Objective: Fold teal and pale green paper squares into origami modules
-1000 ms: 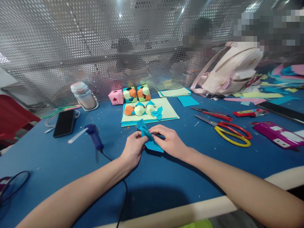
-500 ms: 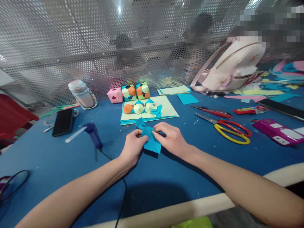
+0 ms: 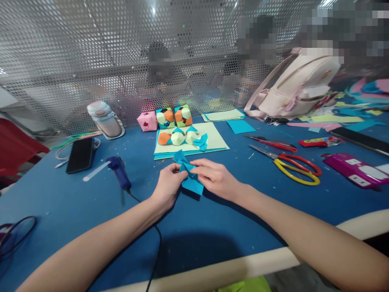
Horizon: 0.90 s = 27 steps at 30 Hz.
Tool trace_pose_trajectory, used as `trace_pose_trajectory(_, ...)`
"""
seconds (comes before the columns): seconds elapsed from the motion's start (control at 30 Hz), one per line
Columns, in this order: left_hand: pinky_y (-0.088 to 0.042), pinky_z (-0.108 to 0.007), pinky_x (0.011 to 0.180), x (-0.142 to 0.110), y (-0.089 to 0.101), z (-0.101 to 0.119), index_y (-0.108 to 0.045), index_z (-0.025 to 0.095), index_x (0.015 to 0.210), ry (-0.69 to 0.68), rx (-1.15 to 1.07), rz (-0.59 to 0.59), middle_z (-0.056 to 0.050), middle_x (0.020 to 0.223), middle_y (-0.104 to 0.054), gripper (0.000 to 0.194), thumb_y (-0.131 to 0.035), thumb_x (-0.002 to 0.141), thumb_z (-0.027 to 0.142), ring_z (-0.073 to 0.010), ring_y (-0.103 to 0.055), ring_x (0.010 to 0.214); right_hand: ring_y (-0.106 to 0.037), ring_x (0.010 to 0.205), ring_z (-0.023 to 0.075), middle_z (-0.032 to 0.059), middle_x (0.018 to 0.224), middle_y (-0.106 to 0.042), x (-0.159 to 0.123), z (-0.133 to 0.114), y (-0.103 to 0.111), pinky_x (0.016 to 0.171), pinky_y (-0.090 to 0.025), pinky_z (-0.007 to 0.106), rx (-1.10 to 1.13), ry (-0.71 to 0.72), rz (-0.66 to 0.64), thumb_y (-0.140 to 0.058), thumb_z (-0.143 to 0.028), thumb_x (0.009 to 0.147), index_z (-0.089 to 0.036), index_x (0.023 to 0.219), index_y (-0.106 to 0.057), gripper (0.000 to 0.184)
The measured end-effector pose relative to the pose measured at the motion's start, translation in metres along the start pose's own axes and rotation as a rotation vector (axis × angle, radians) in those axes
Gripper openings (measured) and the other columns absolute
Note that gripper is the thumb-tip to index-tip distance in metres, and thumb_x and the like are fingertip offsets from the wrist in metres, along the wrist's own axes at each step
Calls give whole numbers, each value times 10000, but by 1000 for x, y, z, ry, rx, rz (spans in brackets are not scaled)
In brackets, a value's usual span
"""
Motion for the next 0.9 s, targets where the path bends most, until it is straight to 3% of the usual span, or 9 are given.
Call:
trace_pose_trajectory(0.33, -379, -203, 489, 2, 1, 4, -594, 135, 637, -46, 48, -3, 27, 574, -601, 117, -633, 527, 128, -79, -500, 492, -608, 1000, 194, 122, 1115, -622, 1, 9, -9, 858, -502, 361, 175, -136, -100, -466, -111, 813, -170, 974, -692, 283)
trace_pose_trajectory(0.5, -353, -188, 469, 2, 4, 8, -577, 143, 598, -93, 92, 27, 48, 534, -567, 86, -631, 534, 121, -68, -470, 474, -568, 1095, 193, 69, 1099, -648, 0, 25, -4, 946, -450, 362, 396, -411, -49, -445, -305, 898, -213, 1085, -657, 297)
trace_pose_trajectory(0.63, -312, -183, 446, 2, 6, 10, -564, 144, 571, -122, 131, 49, 62, 507, -530, 75, -629, 540, 123, -56, -418, 450, -602, 1001, 202, 44, 944, -684, -6, 41, -3, 849, -497, 350, 513, -651, 43, -391, -390, 924, -206, 1151, -617, 369)
trace_pose_trajectory(0.77, -306, -182, 439, 2, 7, 10, -568, 145, 589, -132, 139, 54, 63, 506, -530, 68, -617, 544, 130, -56, -404, 444, -649, 852, 185, 37, 944, -698, -5, 38, -14, 751, -533, 313, 586, -622, 29, -542, -331, 843, -181, 1128, -624, 332)
trace_pose_trajectory(0.9, -358, -198, 470, 1, 4, 7, -568, 145, 613, -117, 118, 32, 46, 539, -559, 88, -619, 542, 147, -76, -456, 476, -674, 843, 181, 43, 955, -720, -6, 33, -9, 791, -543, 322, 313, -484, 74, -543, -186, 820, -183, 1019, -687, 246)
Point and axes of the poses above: each hand's wrist, its own x-axis towards the middle knuckle, its own y-axis out of the back of the hand, z = x × y, the point moved 9 cm from there along x, towards the middle knuckle
